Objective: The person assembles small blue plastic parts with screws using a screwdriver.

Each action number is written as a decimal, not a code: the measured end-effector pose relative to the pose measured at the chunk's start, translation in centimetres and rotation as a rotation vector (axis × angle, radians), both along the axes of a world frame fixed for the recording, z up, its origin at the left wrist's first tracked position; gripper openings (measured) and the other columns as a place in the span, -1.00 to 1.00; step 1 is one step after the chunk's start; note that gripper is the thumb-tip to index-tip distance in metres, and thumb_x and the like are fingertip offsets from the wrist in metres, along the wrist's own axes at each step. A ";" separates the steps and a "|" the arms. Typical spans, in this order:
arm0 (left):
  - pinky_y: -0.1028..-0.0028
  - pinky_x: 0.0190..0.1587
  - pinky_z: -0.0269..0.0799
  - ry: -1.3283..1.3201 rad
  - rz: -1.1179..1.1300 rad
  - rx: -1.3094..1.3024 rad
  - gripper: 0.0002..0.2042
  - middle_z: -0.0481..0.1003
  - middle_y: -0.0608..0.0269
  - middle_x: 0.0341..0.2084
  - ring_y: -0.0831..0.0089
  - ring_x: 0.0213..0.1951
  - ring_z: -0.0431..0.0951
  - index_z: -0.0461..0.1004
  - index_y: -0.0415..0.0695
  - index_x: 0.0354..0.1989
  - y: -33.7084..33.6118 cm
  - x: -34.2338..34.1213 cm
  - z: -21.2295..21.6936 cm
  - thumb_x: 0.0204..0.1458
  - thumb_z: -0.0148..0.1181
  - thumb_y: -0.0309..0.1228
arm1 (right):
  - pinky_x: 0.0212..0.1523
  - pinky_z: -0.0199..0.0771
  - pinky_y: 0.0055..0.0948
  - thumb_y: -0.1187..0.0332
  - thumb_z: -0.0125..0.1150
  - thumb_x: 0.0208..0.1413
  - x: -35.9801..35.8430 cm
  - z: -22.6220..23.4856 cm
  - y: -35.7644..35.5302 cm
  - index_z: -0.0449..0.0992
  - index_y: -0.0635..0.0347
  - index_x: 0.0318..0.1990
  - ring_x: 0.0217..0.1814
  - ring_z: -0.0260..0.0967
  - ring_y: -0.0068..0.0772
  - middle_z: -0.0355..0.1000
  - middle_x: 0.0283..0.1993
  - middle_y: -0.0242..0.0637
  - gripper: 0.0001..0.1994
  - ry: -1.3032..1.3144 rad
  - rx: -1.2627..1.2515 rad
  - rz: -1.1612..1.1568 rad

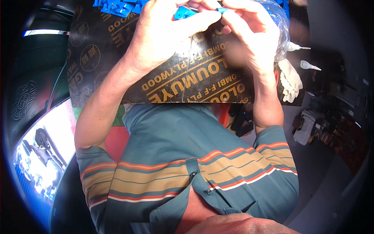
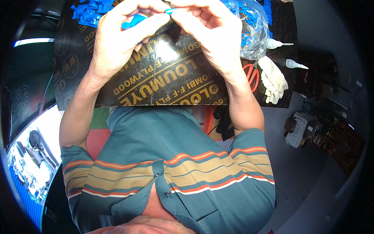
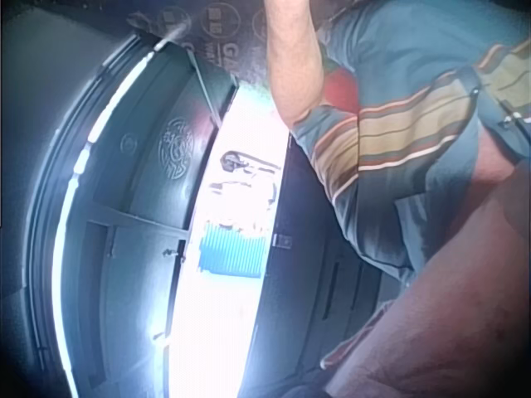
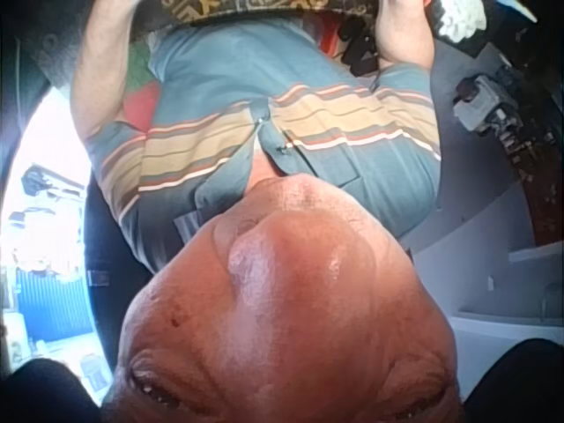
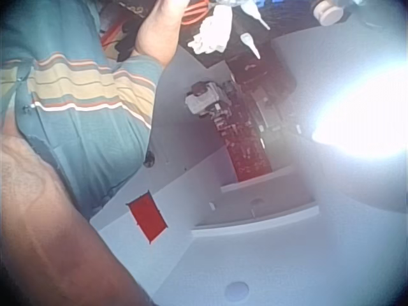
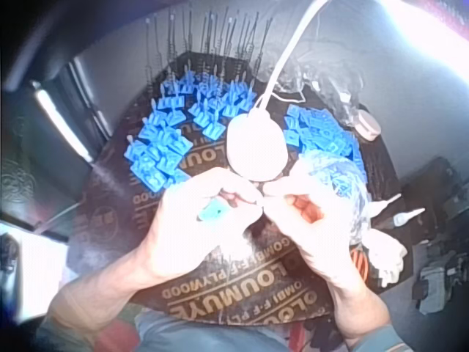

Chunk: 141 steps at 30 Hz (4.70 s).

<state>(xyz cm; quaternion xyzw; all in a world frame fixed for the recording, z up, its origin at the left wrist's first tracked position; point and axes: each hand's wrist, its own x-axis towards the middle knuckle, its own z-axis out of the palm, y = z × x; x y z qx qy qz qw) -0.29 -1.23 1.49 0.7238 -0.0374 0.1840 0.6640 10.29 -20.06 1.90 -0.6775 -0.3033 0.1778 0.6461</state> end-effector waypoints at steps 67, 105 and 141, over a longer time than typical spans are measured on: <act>0.54 -0.30 0.46 0.281 -0.165 -0.096 -0.73 0.54 0.33 -0.41 0.63 -0.42 0.52 0.58 -0.24 0.03 0.2 -0.5 2.4 0.39 0.01 -0.35 | -0.27 0.58 -0.50 0.43 0.31 0.27 0.4 -0.1 -0.3 0.57 0.29 -0.01 -0.26 0.55 -0.48 0.61 -0.16 -0.22 -0.80 0.125 0.107 -0.086; 0.45 -0.35 0.46 0.058 -0.071 0.088 -0.73 0.42 0.24 -0.31 0.52 -0.42 0.48 0.27 -0.20 0.08 -0.3 -0.7 0.5 0.27 0.14 -0.49 | -0.19 0.57 -0.55 0.48 0.34 0.25 0.2 -0.3 -0.2 0.59 0.26 -0.01 -0.18 0.54 -0.52 0.58 -0.11 -0.29 -0.81 0.009 0.053 -0.036; 0.59 -0.31 0.45 0.238 -0.239 -0.175 -0.81 0.53 0.35 -0.33 0.69 -0.35 0.52 0.46 -0.19 -0.02 0.9 -0.4 0.9 0.28 0.15 -0.39 | -0.19 0.56 -0.54 0.48 0.35 0.23 0.0 0.1 -0.3 0.59 0.24 -0.02 -0.19 0.53 -0.53 0.59 -0.12 -0.27 -0.81 0.032 0.074 -0.026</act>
